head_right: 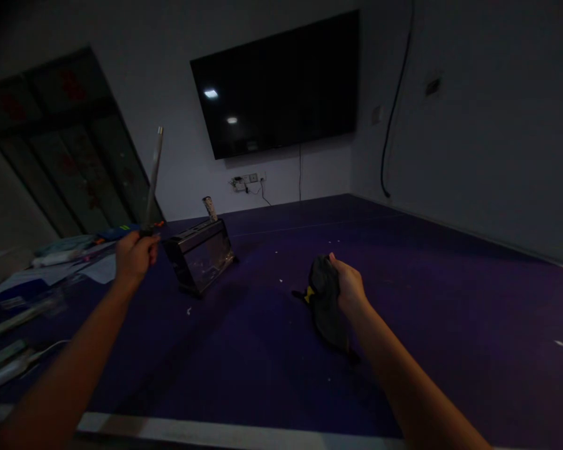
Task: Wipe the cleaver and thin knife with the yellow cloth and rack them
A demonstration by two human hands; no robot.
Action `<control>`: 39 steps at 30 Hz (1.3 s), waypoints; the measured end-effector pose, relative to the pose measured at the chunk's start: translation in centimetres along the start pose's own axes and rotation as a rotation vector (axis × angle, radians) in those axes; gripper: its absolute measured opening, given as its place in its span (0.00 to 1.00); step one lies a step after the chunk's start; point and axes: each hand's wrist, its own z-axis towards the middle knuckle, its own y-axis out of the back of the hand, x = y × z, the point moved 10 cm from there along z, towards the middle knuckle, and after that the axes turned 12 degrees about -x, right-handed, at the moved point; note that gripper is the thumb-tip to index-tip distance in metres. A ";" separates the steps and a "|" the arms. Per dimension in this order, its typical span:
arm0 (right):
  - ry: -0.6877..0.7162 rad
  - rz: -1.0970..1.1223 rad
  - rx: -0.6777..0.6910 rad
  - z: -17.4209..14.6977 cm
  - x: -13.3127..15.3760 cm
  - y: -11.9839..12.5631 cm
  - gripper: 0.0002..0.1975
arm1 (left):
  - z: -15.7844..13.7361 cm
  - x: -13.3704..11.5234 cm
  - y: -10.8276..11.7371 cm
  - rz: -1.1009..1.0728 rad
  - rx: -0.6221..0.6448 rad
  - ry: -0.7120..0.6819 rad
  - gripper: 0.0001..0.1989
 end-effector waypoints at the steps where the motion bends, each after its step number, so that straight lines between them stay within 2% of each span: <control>1: -0.001 -0.011 0.016 -0.4 -0.1 -0.4 0.10 | -1.0 -0.1 -0.6 -0.032 0.013 0.010 0.08; 3: 0.034 -0.053 0.081 -1.5 -0.1 -1.5 0.11 | -3.7 -0.3 -2.7 -0.142 0.092 0.048 0.08; 5: 0.160 -0.145 0.174 -2.8 0.6 -2.9 0.13 | -7.0 -0.3 -5.9 -0.254 0.215 0.119 0.07; 10: 0.692 -0.426 0.374 -6.8 3.5 -6.1 0.14 | -16.2 0.6 -14.0 -0.516 0.491 0.362 0.07; 12: 0.790 -0.470 0.464 -8.1 3.5 -7.0 0.13 | -19.6 0.7 -16.6 -0.655 0.629 0.473 0.07; 14: 0.812 -0.501 0.574 -9.1 3.0 -7.9 0.13 | -22.2 0.9 -18.2 -0.737 0.736 0.555 0.06; 18: 0.836 -0.556 0.757 -11.3 1.6 -9.2 0.12 | -24.6 1.9 -18.7 -0.740 0.846 0.626 0.06; 22: 0.900 -0.648 0.874 -12.9 0.4 -9.9 0.11 | -25.2 2.7 -18.2 -0.650 0.891 0.605 0.06; 24: 0.958 -0.727 0.881 -13.0 0.0 -9.9 0.11 | -25.1 3.2 -18.1 -0.578 0.851 0.583 0.05; 27: 1.086 -0.845 0.817 -12.9 0.0 -9.5 0.12 | -24.2 4.1 -17.6 -0.450 0.716 0.524 0.05; 29: 1.165 -0.900 0.796 -13.3 0.0 -9.5 0.13 | -23.2 4.5 -17.0 -0.351 0.612 0.450 0.05; 32: 1.229 -0.938 0.804 -14.0 -0.4 -9.6 0.13 | -21.7 4.4 -16.1 -0.196 0.516 0.263 0.05; 35: 1.244 -0.918 0.784 -14.4 -0.3 -9.6 0.14 | -21.0 3.7 -15.5 -0.044 0.503 0.070 0.07; 39: 1.212 -0.896 0.770 -14.2 -0.3 -9.5 0.14 | -21.2 3.1 -15.4 0.084 0.520 -0.075 0.06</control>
